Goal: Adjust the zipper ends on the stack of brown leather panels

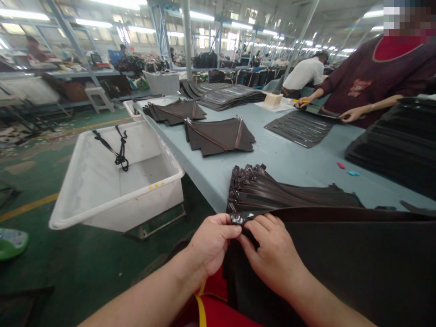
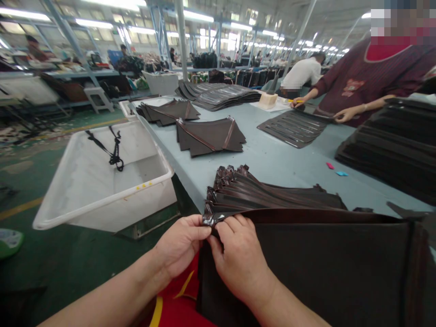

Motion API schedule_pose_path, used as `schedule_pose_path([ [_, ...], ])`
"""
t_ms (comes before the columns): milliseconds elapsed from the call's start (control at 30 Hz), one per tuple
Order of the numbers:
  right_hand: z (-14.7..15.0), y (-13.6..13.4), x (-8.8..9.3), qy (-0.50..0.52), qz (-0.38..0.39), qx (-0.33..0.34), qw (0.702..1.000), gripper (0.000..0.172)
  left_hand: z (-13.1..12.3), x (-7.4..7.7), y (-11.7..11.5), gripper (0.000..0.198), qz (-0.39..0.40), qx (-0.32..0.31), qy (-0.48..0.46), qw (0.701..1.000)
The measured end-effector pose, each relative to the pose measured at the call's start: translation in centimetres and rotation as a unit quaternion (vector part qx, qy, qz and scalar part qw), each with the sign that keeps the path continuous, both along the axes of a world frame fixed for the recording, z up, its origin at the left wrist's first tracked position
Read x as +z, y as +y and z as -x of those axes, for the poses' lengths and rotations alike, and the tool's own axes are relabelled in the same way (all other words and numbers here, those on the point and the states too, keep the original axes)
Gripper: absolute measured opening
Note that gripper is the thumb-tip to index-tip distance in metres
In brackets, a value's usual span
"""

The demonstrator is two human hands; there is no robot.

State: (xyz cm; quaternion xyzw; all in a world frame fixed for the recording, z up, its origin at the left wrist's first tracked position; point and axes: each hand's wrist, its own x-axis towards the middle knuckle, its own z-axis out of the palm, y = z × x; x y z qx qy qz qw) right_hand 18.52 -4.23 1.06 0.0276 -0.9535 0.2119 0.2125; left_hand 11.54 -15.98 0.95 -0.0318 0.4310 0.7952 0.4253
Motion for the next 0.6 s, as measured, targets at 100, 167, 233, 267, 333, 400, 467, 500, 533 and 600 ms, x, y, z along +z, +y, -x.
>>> schedule_pose_path([
  [100,0.08,-0.03,-0.10,0.015,-0.015,0.000,1.000,0.007,-0.06,-0.09,0.06,0.017,0.012,0.014,0.007,1.000],
  [167,0.15,-0.04,-0.18,0.013,-0.020,0.000,1.000,0.007,-0.07,-0.19,0.09,0.017,0.008,0.015,0.011,1.000],
  [233,0.20,-0.03,-0.25,0.008,-0.021,0.001,1.000,0.006,-0.05,-0.32,0.07,0.017,-0.001,0.010,0.007,1.000],
  [267,0.21,-0.02,-0.29,0.005,-0.021,0.001,1.000,0.005,-0.02,-0.40,0.06,0.017,-0.005,0.008,0.001,1.000],
  [333,0.21,0.01,-0.35,0.000,-0.022,0.002,1.000,0.004,0.05,-0.55,0.04,0.018,-0.011,0.003,-0.012,1.000],
  [400,0.20,0.04,-0.38,0.000,-0.022,0.003,1.000,0.003,0.11,-0.64,0.07,0.017,-0.011,0.003,-0.018,1.000],
  [467,0.19,0.07,-0.36,0.001,-0.018,0.005,1.000,0.003,0.11,-0.62,0.15,0.017,-0.007,0.004,-0.011,1.000],
  [500,0.19,0.08,-0.34,0.000,-0.016,0.006,1.000,0.004,0.08,-0.56,0.20,0.018,-0.004,0.004,-0.001,1.000],
  [533,0.19,0.09,-0.31,0.000,-0.015,0.006,1.000,0.004,0.04,-0.49,0.23,0.018,0.000,0.005,0.012,1.000],
  [600,0.19,0.10,-0.23,0.001,-0.018,0.006,1.000,0.004,-0.08,-0.34,0.27,0.018,0.014,0.007,0.049,0.999],
])
